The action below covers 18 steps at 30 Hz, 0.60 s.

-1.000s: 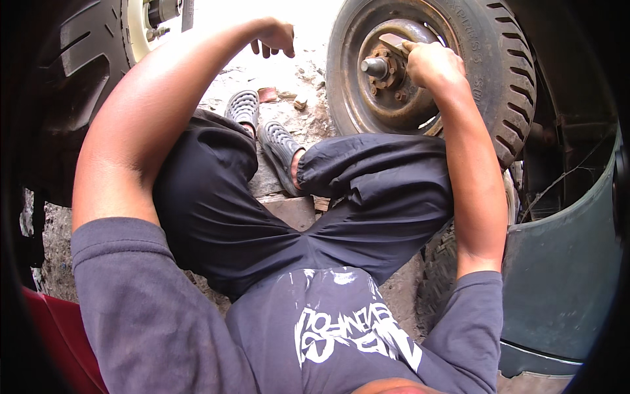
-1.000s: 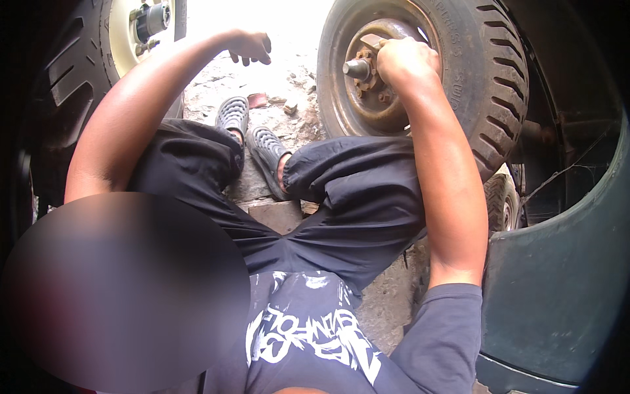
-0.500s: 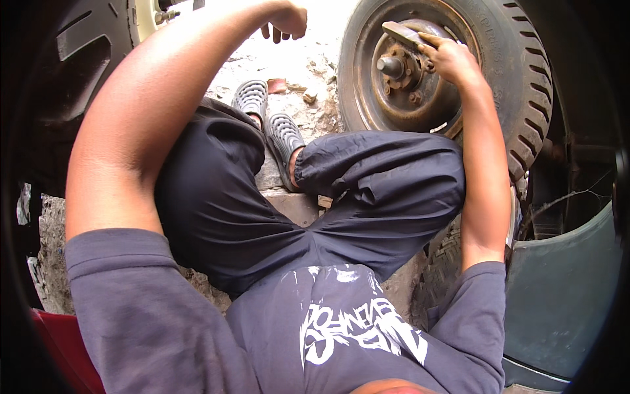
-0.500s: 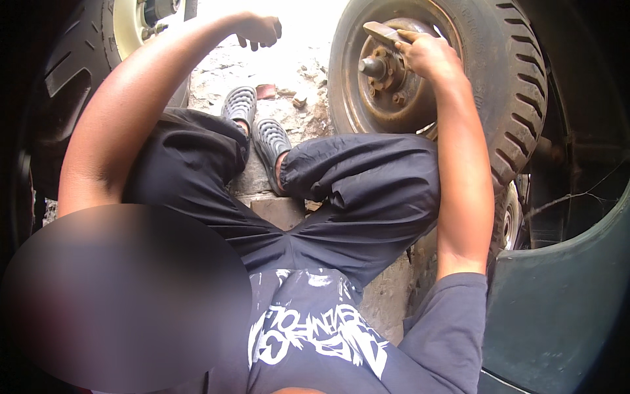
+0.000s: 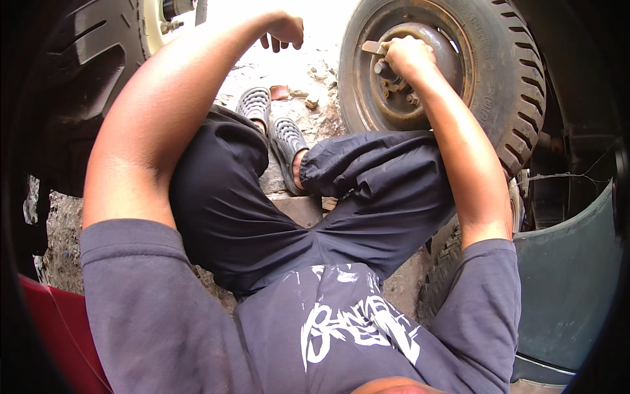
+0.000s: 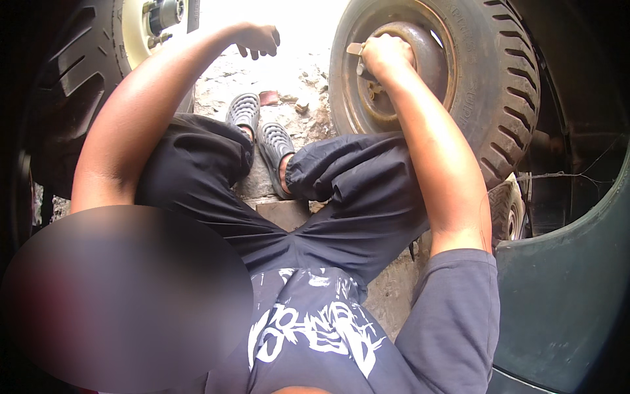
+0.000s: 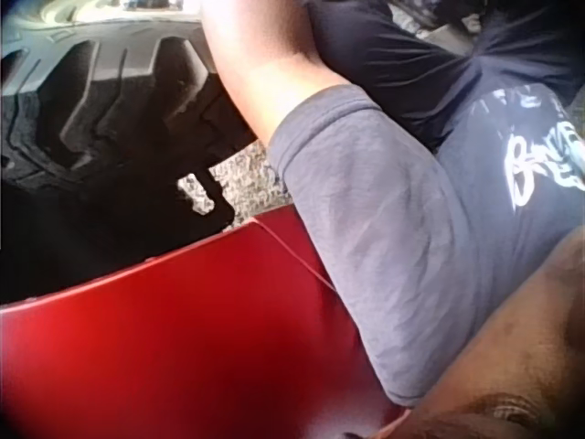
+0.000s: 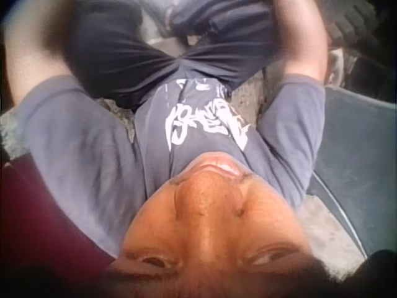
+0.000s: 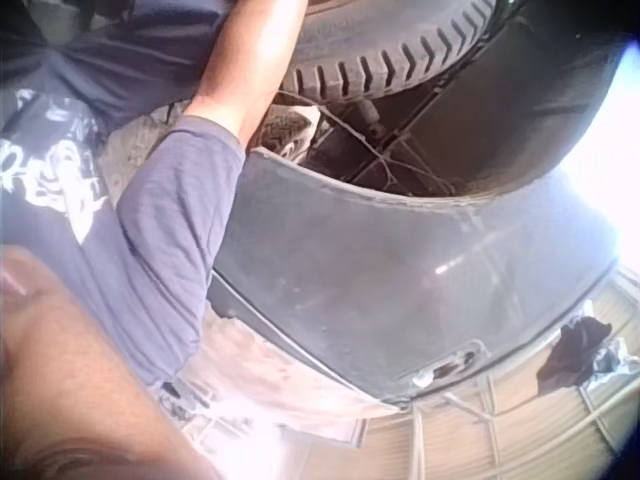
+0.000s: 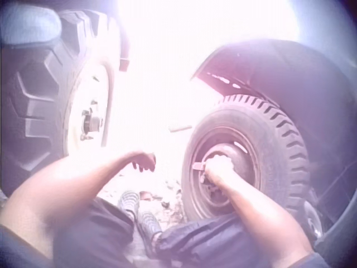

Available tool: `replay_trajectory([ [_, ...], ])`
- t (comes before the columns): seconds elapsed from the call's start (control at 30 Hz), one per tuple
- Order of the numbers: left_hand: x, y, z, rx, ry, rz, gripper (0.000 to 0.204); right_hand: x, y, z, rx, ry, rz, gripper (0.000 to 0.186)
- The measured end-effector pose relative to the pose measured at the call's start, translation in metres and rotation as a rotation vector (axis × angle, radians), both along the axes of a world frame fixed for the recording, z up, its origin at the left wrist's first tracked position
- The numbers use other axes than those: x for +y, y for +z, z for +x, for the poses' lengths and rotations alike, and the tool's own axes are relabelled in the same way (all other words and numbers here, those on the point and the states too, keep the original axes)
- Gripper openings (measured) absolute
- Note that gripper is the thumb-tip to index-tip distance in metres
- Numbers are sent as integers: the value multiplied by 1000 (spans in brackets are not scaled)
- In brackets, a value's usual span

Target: The person sits between the vehicle's wheels and scrubs the inner rim and hub of a tire with a wire brush, then wipes the area with a cloth. The person repeats this process on the same wheel throughout the clip.

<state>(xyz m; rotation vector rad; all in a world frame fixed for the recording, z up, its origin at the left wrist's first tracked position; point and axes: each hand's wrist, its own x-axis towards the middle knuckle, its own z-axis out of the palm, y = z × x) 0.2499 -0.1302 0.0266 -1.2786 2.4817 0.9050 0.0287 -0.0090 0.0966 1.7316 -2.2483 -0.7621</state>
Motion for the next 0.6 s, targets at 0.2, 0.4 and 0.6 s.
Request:
replay_trajectory([
  [0.2,-15,-19,20,-14,39,4,57,35,14,14,-86,-53,-116,38],
  [0.4,-7,-8,8,40,-14,10,58,4,-1,-8,-55,15,-109,37],
  [0.6,-3,-9,-1,-34,-1,-50,62,-18,-13,-26,-20,-21,-57,38],
])
